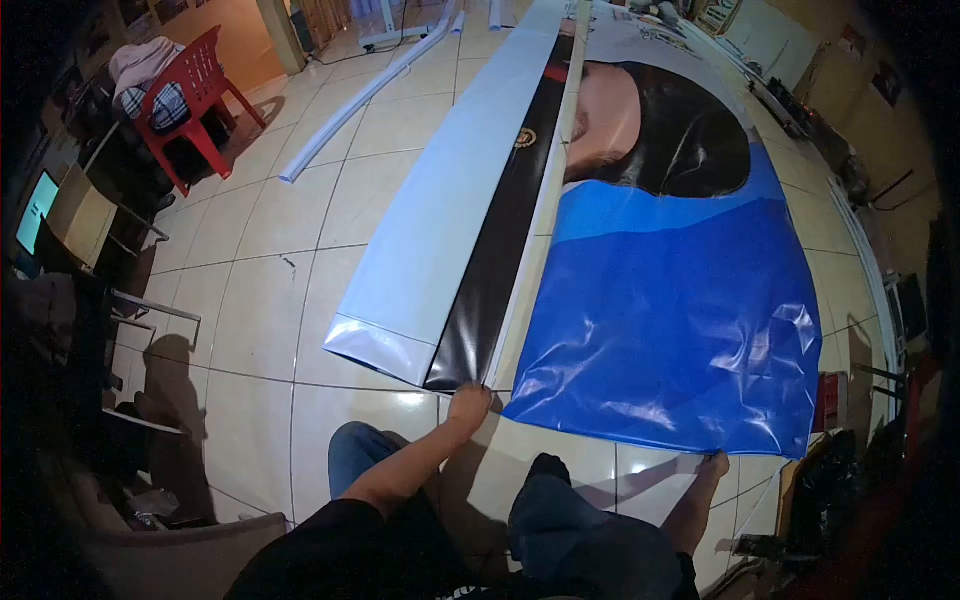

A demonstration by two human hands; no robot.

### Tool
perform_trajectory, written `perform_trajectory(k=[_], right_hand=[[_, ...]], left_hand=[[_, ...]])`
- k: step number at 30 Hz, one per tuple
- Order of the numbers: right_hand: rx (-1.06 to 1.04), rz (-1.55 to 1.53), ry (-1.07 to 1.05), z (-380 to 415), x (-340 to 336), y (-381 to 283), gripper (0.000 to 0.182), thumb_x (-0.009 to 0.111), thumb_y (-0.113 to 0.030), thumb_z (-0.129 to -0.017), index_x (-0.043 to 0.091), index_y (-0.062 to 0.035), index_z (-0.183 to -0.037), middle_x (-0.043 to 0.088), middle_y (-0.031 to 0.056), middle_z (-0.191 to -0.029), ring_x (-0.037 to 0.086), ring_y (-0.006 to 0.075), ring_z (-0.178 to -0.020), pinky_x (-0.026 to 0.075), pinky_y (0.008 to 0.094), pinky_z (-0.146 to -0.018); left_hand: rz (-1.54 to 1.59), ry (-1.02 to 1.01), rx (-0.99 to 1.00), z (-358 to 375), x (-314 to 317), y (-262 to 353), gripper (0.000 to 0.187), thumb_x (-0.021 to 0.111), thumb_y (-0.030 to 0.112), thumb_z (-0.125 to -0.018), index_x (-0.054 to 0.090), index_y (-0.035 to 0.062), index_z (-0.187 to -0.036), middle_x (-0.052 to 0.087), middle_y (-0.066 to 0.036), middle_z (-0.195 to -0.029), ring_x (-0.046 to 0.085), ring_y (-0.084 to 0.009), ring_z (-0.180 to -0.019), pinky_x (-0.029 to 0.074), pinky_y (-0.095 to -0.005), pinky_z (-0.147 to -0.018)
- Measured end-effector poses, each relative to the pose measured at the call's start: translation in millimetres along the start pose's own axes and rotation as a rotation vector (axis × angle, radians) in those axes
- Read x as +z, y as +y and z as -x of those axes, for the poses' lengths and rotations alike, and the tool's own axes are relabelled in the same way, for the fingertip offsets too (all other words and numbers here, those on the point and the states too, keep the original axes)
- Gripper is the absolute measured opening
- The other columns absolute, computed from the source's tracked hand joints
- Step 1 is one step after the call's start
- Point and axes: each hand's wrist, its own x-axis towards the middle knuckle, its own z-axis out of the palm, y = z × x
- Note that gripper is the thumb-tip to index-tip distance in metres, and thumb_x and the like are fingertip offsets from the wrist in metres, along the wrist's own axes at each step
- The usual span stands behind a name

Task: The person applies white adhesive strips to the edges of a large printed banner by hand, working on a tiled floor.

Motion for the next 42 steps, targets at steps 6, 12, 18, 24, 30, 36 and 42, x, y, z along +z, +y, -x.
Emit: perform_trajectory(k=[6,12,18,24,30,36,42], right_hand=[[0.229,-0.108,-0.208,34,-21,-24,0.016,0.057,-0.025,-0.090,0.058,-0.0107,-0.081,0.051,-0.0021,-0.061,0.041,0.0089,-0.045,0.040,0.0228,-0.044],[0.249,-0.076,-0.489,-2,-42,-6,0.013,0.051,-0.018,-0.093,0.058,-0.0123,-0.083,0.050,-0.0021,-0.061,0.039,0.0092,-0.042,0.037,0.0184,-0.038],[0.140,0.025,-0.275,14,-27,-15,0.013,0.053,-0.016,-0.091,0.058,-0.0069,-0.084,0.052,-0.0009,-0.063,0.047,0.0096,-0.048,0.047,0.0244,-0.044],[0.184,-0.033,-0.761,-10,-54,7,0.010,0.053,-0.015,-0.088,0.057,-0.0059,-0.090,0.055,0.0047,-0.075,0.055,0.0172,-0.064,0.052,0.0309,-0.057],[0.243,-0.034,-0.469,47,-37,5,0.022,0.057,-0.013,-0.086,0.055,-0.0001,-0.103,0.056,0.0105,-0.092,0.058,0.0272,-0.084,0.054,0.0448,-0.075],[0.271,-0.071,-0.630,49,-30,1,0.027,0.044,-0.019,-0.094,0.054,0.0006,-0.108,0.058,0.0117,-0.095,0.059,0.0269,-0.089,0.053,0.0415,-0.077],[0.315,-0.050,-0.887,14,-42,31,0.027,0.043,-0.020,-0.095,0.054,-0.0027,-0.112,0.062,0.0122,-0.102,0.063,0.0270,-0.091,0.054,0.0417,-0.074]], left_hand=[[0.457,-0.009,-0.177,15,19,29,0.021,0.058,0.022,-0.082,0.065,0.0043,-0.091,0.064,-0.014,-0.095,0.063,-0.0305,-0.086,0.050,-0.0431,-0.071],[1.912,-0.184,-1.020,6,-14,83,0.042,0.066,0.046,-0.083,0.066,0.0042,-0.091,0.058,0.000,-0.076,0.052,-0.0118,-0.067,0.045,-0.0256,-0.061],[1.773,-0.154,-0.659,13,-35,81,0.035,0.072,0.033,-0.082,0.066,0.0009,-0.094,0.060,-0.002,-0.079,0.053,-0.0099,-0.067,0.045,-0.0257,-0.061],[1.814,-0.401,-0.766,21,41,49,0.037,0.068,0.033,-0.086,0.063,0.0002,-0.102,0.065,-0.007,-0.093,0.060,-0.0138,-0.074,0.049,-0.0269,-0.067],[1.940,-0.124,-0.853,23,-3,47,0.038,0.064,0.033,-0.089,0.054,0.0015,-0.108,0.061,-0.006,-0.094,0.060,-0.0161,-0.077,0.050,-0.0303,-0.070],[1.406,0.162,-0.328,0,-213,95,0.021,0.067,0.019,-0.087,0.064,-0.0023,-0.088,0.064,-0.006,-0.076,0.059,-0.0104,-0.067,0.048,-0.0250,-0.062],[1.335,0.291,-0.219,19,-244,84,0.022,0.067,0.015,-0.087,0.062,-0.0061,-0.090,0.065,-0.008,-0.076,0.062,-0.0115,-0.070,0.050,-0.0255,-0.065]])
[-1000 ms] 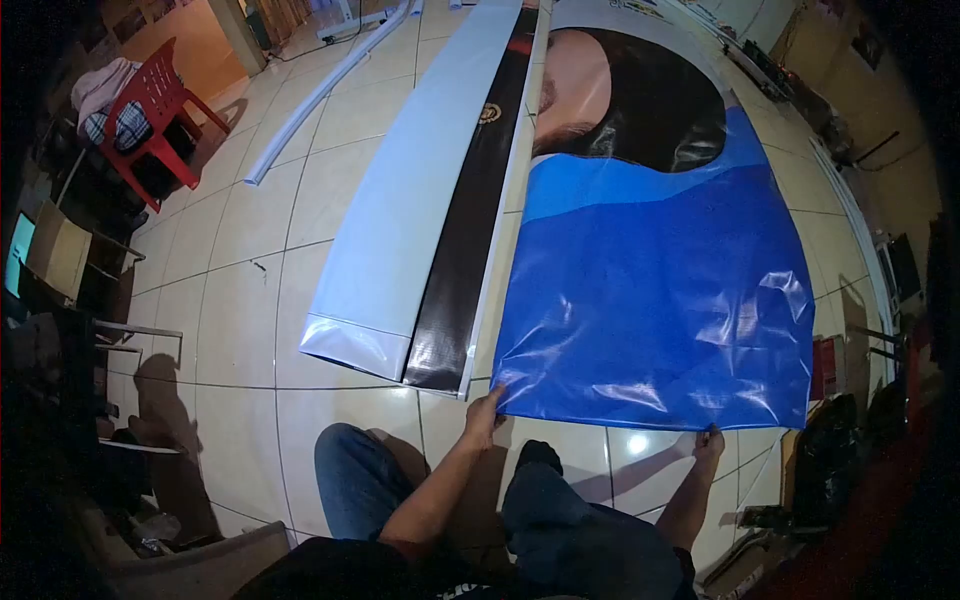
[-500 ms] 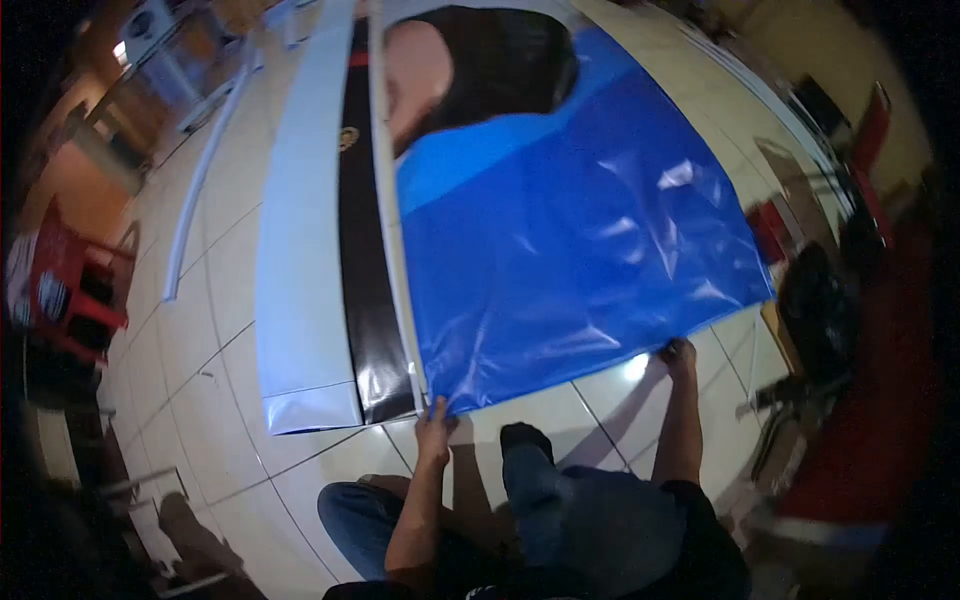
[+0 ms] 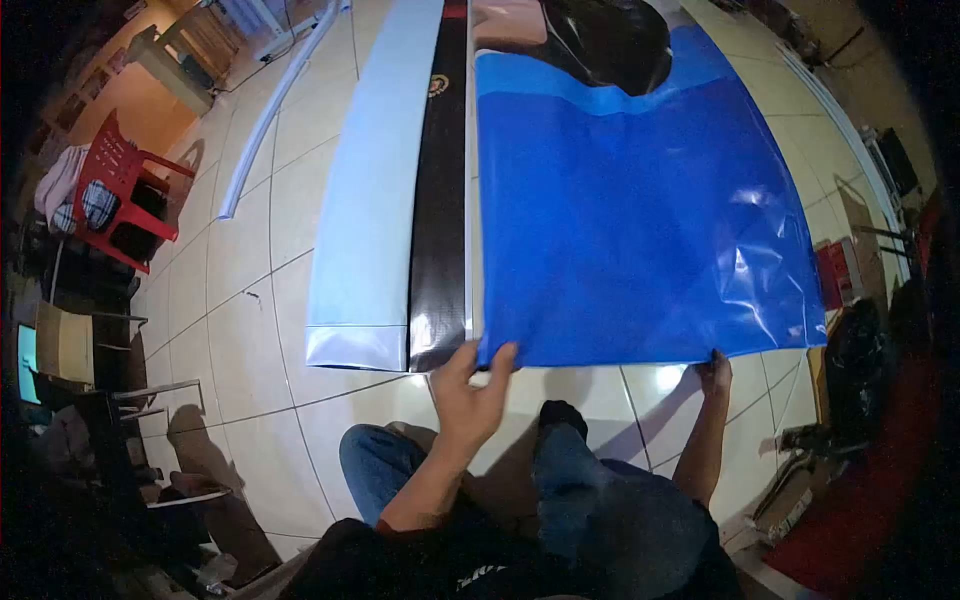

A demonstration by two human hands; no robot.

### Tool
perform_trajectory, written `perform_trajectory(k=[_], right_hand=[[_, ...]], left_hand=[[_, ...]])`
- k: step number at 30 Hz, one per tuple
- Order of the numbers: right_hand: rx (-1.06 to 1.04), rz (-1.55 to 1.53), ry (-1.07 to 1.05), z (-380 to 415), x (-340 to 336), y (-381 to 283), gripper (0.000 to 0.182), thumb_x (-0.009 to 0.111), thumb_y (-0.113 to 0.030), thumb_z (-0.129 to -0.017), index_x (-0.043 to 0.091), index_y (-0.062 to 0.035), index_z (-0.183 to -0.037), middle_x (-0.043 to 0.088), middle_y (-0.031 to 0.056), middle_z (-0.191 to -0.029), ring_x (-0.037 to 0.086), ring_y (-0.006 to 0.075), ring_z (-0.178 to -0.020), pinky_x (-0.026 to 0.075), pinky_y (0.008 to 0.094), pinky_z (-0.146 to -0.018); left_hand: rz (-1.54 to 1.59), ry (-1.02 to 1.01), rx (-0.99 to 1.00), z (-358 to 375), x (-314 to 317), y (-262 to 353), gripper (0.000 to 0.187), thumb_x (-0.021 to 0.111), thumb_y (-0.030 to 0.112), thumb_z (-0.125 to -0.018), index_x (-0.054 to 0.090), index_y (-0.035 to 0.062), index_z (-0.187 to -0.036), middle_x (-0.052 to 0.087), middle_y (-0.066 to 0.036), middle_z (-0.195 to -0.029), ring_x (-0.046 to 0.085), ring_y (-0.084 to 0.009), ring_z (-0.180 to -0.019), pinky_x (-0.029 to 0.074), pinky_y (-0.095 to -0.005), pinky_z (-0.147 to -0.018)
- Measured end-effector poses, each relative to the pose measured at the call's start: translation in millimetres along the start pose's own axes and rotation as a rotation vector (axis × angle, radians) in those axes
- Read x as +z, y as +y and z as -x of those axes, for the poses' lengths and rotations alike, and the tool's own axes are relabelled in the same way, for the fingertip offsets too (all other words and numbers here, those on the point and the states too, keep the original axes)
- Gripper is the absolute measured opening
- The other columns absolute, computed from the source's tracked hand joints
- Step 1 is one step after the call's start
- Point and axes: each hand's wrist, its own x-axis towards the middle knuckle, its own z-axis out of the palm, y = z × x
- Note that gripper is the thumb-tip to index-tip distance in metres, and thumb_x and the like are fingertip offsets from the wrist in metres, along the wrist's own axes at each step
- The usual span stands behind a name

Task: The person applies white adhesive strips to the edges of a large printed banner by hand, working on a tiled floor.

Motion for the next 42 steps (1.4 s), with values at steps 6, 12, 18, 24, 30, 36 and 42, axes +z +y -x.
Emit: perform_trajectory(k=[6,12,18,24,30,36,42], right_hand=[[-0.079,0.026,0.195,44,74,10,0.025,0.045,-0.020,-0.095,0.054,-0.0033,-0.112,0.062,0.0107,-0.096,0.062,0.0258,-0.082,0.052,0.0378,-0.071],[-0.241,0.014,0.481,24,63,19,0.017,0.047,-0.012,-0.093,0.056,0.0001,-0.100,0.058,0.0078,-0.084,0.058,0.0235,-0.070,0.050,0.0341,-0.064],[-0.209,0.039,0.593,9,35,18,0.013,0.058,-0.015,-0.088,0.059,-0.0028,-0.084,0.057,0.0048,-0.077,0.056,0.0186,-0.066,0.047,0.0323,-0.057],[-0.231,0.219,0.575,1,31,23,0.013,0.058,-0.016,-0.088,0.059,-0.0025,-0.088,0.059,0.0074,-0.080,0.057,0.0214,-0.067,0.049,0.0352,-0.058],[0.121,-0.241,-0.147,42,112,42,0.028,0.056,-0.031,-0.090,0.059,-0.0095,-0.106,0.061,0.0071,-0.102,0.059,0.0248,-0.094,0.049,0.0418,-0.087],[0.425,-0.268,-0.183,98,305,175,0.039,0.058,-0.020,-0.089,0.046,-0.0097,-0.125,0.056,0.0093,-0.119,0.053,0.0273,-0.112,0.037,0.0434,-0.103],[0.362,-0.228,-0.065,109,392,155,0.037,0.063,-0.015,-0.086,0.050,-0.0072,-0.120,0.058,0.0085,-0.113,0.056,0.0248,-0.106,0.044,0.0399,-0.095]], left_hand=[[0.183,0.051,-0.519,4,-60,-191,0.018,0.066,0.018,-0.088,0.064,0.0008,-0.085,0.065,-0.006,-0.076,0.065,-0.0136,-0.071,0.048,-0.0244,-0.061],[-0.049,-0.217,-0.709,-29,-39,-243,0.021,0.067,0.021,-0.087,0.065,0.0007,-0.092,0.066,-0.006,-0.085,0.061,-0.0128,-0.072,0.049,-0.0273,-0.064],[-0.112,-0.160,-0.348,-53,-27,-217,0.023,0.066,0.022,-0.085,0.066,-0.0012,-0.086,0.059,-0.002,-0.069,0.052,-0.0099,-0.064,0.041,-0.0270,-0.059],[-0.111,0.602,-0.374,-79,-71,-257,0.079,0.076,0.042,-0.073,0.046,-0.0121,-0.122,0.047,-0.029,-0.123,0.054,-0.0338,-0.106,0.044,-0.0378,-0.091],[-0.580,0.403,-0.496,-78,-41,-212,0.119,0.080,0.061,-0.051,0.032,-0.0053,-0.137,0.048,-0.029,-0.126,0.048,-0.0418,-0.117,0.037,-0.0448,-0.101],[-0.724,0.266,0.308,-79,-40,-228,0.053,0.060,-0.001,-0.071,0.049,0.0012,-0.123,0.049,-0.023,-0.120,0.047,-0.0420,-0.110,0.037,-0.0466,-0.096],[-0.800,0.038,0.238,-26,-70,-241,0.054,0.059,0.001,-0.067,0.054,0.0035,-0.120,0.043,-0.025,-0.132,0.039,-0.0423,-0.122,0.035,-0.0444,-0.102]])
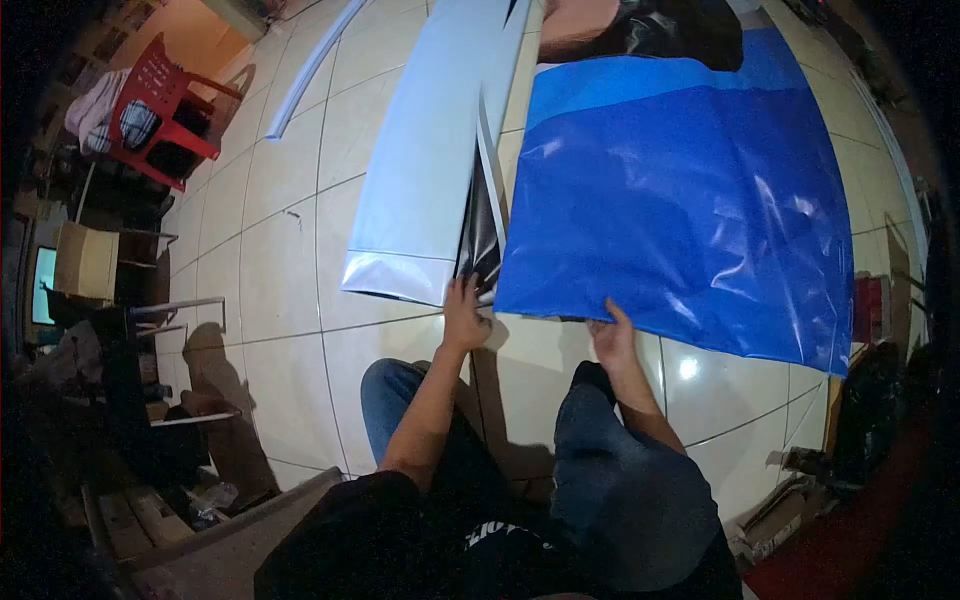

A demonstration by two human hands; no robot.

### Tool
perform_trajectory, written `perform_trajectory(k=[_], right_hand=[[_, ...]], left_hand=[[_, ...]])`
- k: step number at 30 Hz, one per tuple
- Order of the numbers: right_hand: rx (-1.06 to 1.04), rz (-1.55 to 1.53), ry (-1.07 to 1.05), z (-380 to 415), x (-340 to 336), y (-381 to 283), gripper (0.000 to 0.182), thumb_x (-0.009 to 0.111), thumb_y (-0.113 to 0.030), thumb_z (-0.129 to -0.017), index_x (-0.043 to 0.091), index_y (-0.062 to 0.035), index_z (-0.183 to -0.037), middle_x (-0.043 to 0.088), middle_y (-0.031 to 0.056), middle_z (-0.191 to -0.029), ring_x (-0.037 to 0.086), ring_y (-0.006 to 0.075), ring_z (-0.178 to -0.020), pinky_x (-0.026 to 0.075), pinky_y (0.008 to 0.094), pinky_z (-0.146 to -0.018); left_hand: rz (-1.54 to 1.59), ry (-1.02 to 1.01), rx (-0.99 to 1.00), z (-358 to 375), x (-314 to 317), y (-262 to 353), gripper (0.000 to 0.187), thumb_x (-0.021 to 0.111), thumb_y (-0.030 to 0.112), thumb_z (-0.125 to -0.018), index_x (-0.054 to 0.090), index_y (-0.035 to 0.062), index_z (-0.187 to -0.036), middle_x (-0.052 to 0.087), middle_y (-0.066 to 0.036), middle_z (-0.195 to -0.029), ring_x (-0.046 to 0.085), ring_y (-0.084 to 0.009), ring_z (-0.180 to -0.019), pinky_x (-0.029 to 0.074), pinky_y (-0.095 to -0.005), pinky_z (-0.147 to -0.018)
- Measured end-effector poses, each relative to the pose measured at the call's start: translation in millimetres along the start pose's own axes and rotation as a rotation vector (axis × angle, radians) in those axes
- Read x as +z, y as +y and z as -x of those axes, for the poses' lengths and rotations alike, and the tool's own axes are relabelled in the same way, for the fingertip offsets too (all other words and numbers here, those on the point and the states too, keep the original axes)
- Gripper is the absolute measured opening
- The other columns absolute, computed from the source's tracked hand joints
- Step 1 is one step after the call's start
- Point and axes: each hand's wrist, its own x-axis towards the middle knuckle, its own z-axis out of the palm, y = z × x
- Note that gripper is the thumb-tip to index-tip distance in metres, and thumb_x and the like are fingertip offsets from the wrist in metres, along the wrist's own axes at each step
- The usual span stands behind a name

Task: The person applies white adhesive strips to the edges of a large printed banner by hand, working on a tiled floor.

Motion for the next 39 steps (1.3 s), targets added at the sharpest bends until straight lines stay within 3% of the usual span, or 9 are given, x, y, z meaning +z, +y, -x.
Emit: perform_trajectory(k=[7,9,12,16,23,25,29,34,39], right_hand=[[-0.200,-0.133,-0.096,65,83,-116,0.020,0.060,-0.013,-0.088,0.057,-0.0068,-0.106,0.063,0.0075,-0.104,0.060,0.0194,-0.096,0.049,0.0332,-0.084],[-0.259,-0.158,-0.119,82,100,-139,0.019,0.059,-0.013,-0.089,0.057,-0.0055,-0.107,0.064,0.0088,-0.105,0.061,0.0194,-0.096,0.050,0.0328,-0.084],[-0.280,-0.294,-0.420,95,104,-167,0.019,0.052,-0.007,-0.092,0.056,0.0016,-0.109,0.063,0.0135,-0.108,0.061,0.0225,-0.097,0.050,0.0349,-0.088],[-0.364,-0.362,-0.489,92,111,-189,0.017,0.051,-0.008,-0.093,0.058,0.0026,-0.104,0.065,0.0153,-0.106,0.062,0.0224,-0.096,0.048,0.0364,-0.091],[-0.449,-0.417,-0.617,112,112,-207,0.020,0.048,-0.008,-0.094,0.057,0.0052,-0.105,0.064,0.0191,-0.107,0.062,0.0263,-0.098,0.048,0.0402,-0.093],[-0.449,-0.418,-0.883,102,97,-216,0.021,0.047,-0.009,-0.094,0.056,0.0061,-0.106,0.063,0.0204,-0.109,0.061,0.0278,-0.101,0.048,0.0414,-0.094],[-0.354,-0.516,-0.549,131,129,-169,0.020,0.049,-0.009,-0.093,0.056,0.0036,-0.108,0.063,0.0182,-0.110,0.062,0.0266,-0.099,0.050,0.0398,-0.092],[-0.227,-0.351,-0.425,126,138,-93,0.019,0.053,-0.007,-0.091,0.056,-0.0019,-0.109,0.064,0.0115,-0.110,0.063,0.0207,-0.099,0.053,0.0352,-0.085],[0.000,-0.298,-0.306,106,134,-44,0.024,0.056,-0.009,-0.090,0.052,-0.0045,-0.114,0.060,0.0103,-0.116,0.059,0.0227,-0.107,0.050,0.0379,-0.094]], left_hand=[[-0.105,0.099,0.164,-10,28,-11,0.035,0.062,0.003,-0.072,0.062,0.0026,-0.106,0.050,-0.025,-0.126,0.043,-0.0439,-0.121,0.039,-0.0470,-0.101],[0.009,-0.076,0.184,-2,36,-14,0.030,0.060,0.001,-0.072,0.061,0.0006,-0.102,0.057,-0.022,-0.118,0.051,-0.0414,-0.114,0.044,-0.0448,-0.095],[0.049,-0.022,0.134,25,37,2,0.018,0.057,0.002,-0.075,0.061,0.0010,-0.092,0.060,-0.020,-0.108,0.058,-0.0366,-0.100,0.047,-0.0417,-0.090],[-0.037,-0.233,0.154,25,35,2,0.018,0.049,0.002,-0.080,0.060,-0.0005,-0.094,0.060,-0.020,-0.113,0.059,-0.0339,-0.100,0.049,-0.0410,-0.085],[-0.165,-0.239,0.234,26,37,5,0.021,0.048,0.007,-0.082,0.061,-0.0021,-0.095,0.062,-0.021,-0.113,0.062,-0.0297,-0.102,0.048,-0.0381,-0.090],[-0.176,-0.198,0.275,27,42,7,0.019,0.049,0.007,-0.081,0.061,-0.0016,-0.093,0.063,-0.020,-0.108,0.063,-0.0305,-0.098,0.048,-0.0381,-0.088],[-0.206,-0.239,0.187,30,50,13,0.016,0.051,0.007,-0.080,0.061,-0.0003,-0.090,0.062,-0.017,-0.099,0.062,-0.0306,-0.093,0.049,-0.0386,-0.083],[-0.196,-0.253,0.211,26,38,19,0.013,0.053,0.009,-0.079,0.062,0.0021,-0.086,0.062,-0.015,-0.095,0.062,-0.0305,-0.086,0.050,-0.0399,-0.078],[-0.130,-0.262,0.184,30,32,19,0.016,0.053,0.011,-0.079,0.063,0.0050,-0.090,0.062,-0.015,-0.093,0.062,-0.0318,-0.086,0.051,-0.0411,-0.076]])
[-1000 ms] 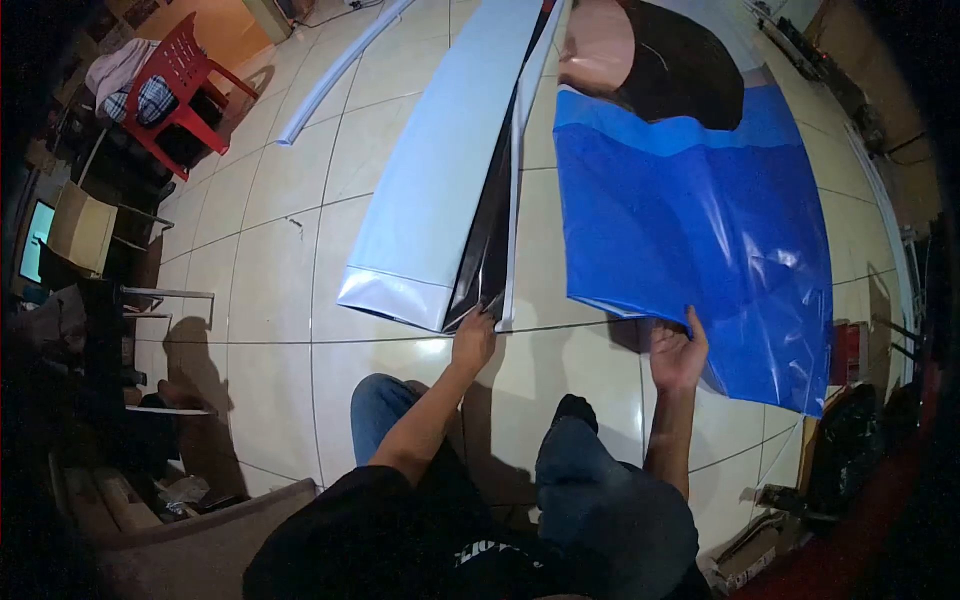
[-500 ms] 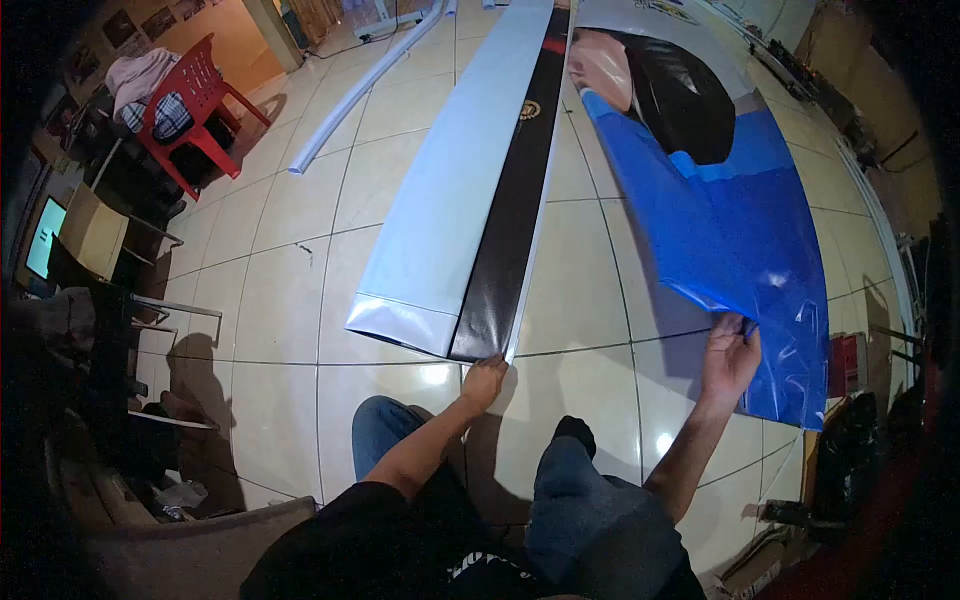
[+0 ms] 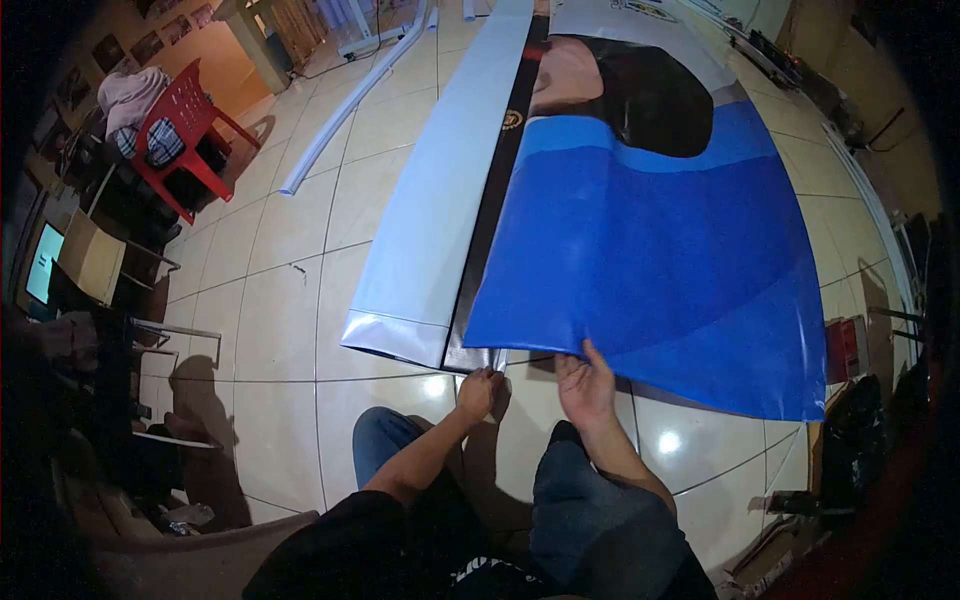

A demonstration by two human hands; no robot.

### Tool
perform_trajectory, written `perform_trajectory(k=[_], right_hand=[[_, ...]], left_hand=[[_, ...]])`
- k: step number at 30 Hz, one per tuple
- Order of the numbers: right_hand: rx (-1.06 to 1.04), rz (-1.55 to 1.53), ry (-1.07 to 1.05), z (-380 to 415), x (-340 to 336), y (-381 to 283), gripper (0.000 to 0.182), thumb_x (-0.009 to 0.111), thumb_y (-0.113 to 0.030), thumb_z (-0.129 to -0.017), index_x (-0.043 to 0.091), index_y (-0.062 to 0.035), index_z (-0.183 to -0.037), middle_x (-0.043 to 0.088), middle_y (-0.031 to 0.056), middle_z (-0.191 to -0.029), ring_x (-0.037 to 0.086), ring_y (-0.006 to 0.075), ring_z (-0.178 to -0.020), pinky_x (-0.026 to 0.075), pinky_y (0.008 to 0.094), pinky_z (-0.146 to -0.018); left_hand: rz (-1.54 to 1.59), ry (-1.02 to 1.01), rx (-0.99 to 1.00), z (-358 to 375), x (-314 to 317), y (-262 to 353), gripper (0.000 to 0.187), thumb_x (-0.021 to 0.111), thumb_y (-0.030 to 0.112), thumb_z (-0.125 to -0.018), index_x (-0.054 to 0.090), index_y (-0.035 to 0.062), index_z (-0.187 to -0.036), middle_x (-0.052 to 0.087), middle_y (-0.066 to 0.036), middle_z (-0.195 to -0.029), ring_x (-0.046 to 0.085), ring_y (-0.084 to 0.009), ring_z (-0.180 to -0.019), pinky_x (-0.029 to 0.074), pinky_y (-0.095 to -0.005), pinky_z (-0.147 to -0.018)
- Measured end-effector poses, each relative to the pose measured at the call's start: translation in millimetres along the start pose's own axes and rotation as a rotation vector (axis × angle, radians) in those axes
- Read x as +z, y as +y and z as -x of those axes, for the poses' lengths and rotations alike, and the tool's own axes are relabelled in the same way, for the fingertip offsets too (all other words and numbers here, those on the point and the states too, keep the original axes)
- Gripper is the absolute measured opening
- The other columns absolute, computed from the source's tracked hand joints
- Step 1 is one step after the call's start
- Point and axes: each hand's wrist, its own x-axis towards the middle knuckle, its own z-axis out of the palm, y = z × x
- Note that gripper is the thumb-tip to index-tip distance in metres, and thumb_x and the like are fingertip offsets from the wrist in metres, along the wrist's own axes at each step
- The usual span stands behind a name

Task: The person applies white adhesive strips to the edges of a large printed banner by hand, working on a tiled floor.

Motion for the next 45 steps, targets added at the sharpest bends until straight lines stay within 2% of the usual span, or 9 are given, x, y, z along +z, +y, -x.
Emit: perform_trajectory(k=[8,10,12,14,18,21,28,34,45], right_hand=[[0.223,0.130,0.037,-31,-80,57,0.027,0.060,-0.013,-0.090,0.051,-0.0070,-0.115,0.058,0.0086,-0.118,0.053,0.0245,-0.115,0.040,0.0426,-0.105],[0.326,0.357,-0.019,-49,-125,69,0.025,0.058,-0.018,-0.092,0.053,-0.0091,-0.115,0.056,0.0085,-0.122,0.050,0.0240,-0.119,0.040,0.0423,-0.103],[0.374,0.484,-0.068,-51,-161,68,0.029,0.056,-0.019,-0.093,0.050,-0.0077,-0.120,0.051,0.0104,-0.129,0.046,0.0266,-0.123,0.036,0.0445,-0.105],[0.419,0.537,0.086,-40,-191,65,0.036,0.052,-0.018,-0.095,0.045,-0.0052,-0.128,0.049,0.0128,-0.131,0.048,0.0280,-0.121,0.038,0.0434,-0.103],[0.215,0.282,0.119,-18,-210,41,0.028,0.054,-0.021,-0.093,0.052,-0.0092,-0.119,0.051,0.0096,-0.126,0.046,0.0283,-0.122,0.037,0.0439,-0.103],[-0.130,0.237,0.163,-34,-277,-4,0.031,0.053,-0.027,-0.093,0.052,-0.0111,-0.120,0.056,0.0083,-0.117,0.051,0.0250,-0.113,0.035,0.0435,-0.104],[-0.571,0.114,0.456,-31,-280,-143,0.038,0.050,-0.017,-0.094,0.044,-0.0036,-0.129,0.049,0.0104,-0.131,0.048,0.0259,-0.119,0.039,0.0415,-0.103],[-0.712,0.116,0.632,-26,-319,-189,0.028,0.057,-0.014,-0.089,0.052,-0.0065,-0.116,0.060,0.0083,-0.104,0.060,0.0214,-0.088,0.051,0.0373,-0.070],[-0.819,0.114,0.646,16,-307,-247,0.026,0.050,-0.009,-0.092,0.049,-0.0038,-0.117,0.059,0.0111,-0.107,0.061,0.0229,-0.092,0.053,0.0391,-0.077]], left_hand=[[0.009,0.030,-0.074,15,16,-12,0.022,0.052,0.012,-0.081,0.065,0.0073,-0.098,0.064,-0.019,-0.099,0.063,-0.0345,-0.085,0.052,-0.0417,-0.071],[0.360,0.037,-0.462,8,16,-19,0.021,0.049,0.013,-0.086,0.065,0.0050,-0.097,0.065,-0.018,-0.101,0.064,-0.0317,-0.085,0.052,-0.0382,-0.072],[1.769,0.328,-0.827,1,39,-55,0.033,0.044,0.031,-0.092,0.058,0.0030,-0.103,0.061,-0.012,-0.103,0.062,-0.0237,-0.093,0.050,-0.0343,-0.079],[2.263,0.381,-0.978,0,-19,-32,0.035,0.042,0.035,-0.093,0.055,0.0047,-0.106,0.060,-0.011,-0.106,0.060,-0.0240,-0.096,0.050,-0.0362,-0.083],[2.280,0.481,-0.936,-22,-36,-59,0.031,0.052,0.029,-0.093,0.054,0.0025,-0.110,0.059,-0.010,-0.109,0.060,-0.0250,-0.097,0.049,-0.0400,-0.085],[1.583,0.479,-0.971,-35,-38,-67,0.039,0.072,0.011,-0.082,0.054,0.0000,-0.114,0.061,-0.011,-0.110,0.059,-0.0259,-0.101,0.050,-0.0441,-0.083],[1.493,0.578,-0.881,-34,-72,-52,0.028,0.064,0.017,-0.088,0.058,-0.0017,-0.108,0.064,-0.008,-0.094,0.061,-0.0174,-0.071,0.048,-0.0271,-0.052],[1.778,0.480,-0.864,-34,-10,-157,0.034,0.045,0.018,-0.097,0.047,-0.0038,-0.123,0.056,-0.016,-0.121,0.054,-0.0298,-0.112,0.043,-0.0442,-0.098],[1.575,0.424,-0.798,-52,-35,-327,0.030,0.044,0.024,-0.096,0.054,0.0024,-0.115,0.065,-0.011,-0.101,0.062,-0.0230,-0.088,0.053,-0.0349,-0.077]])
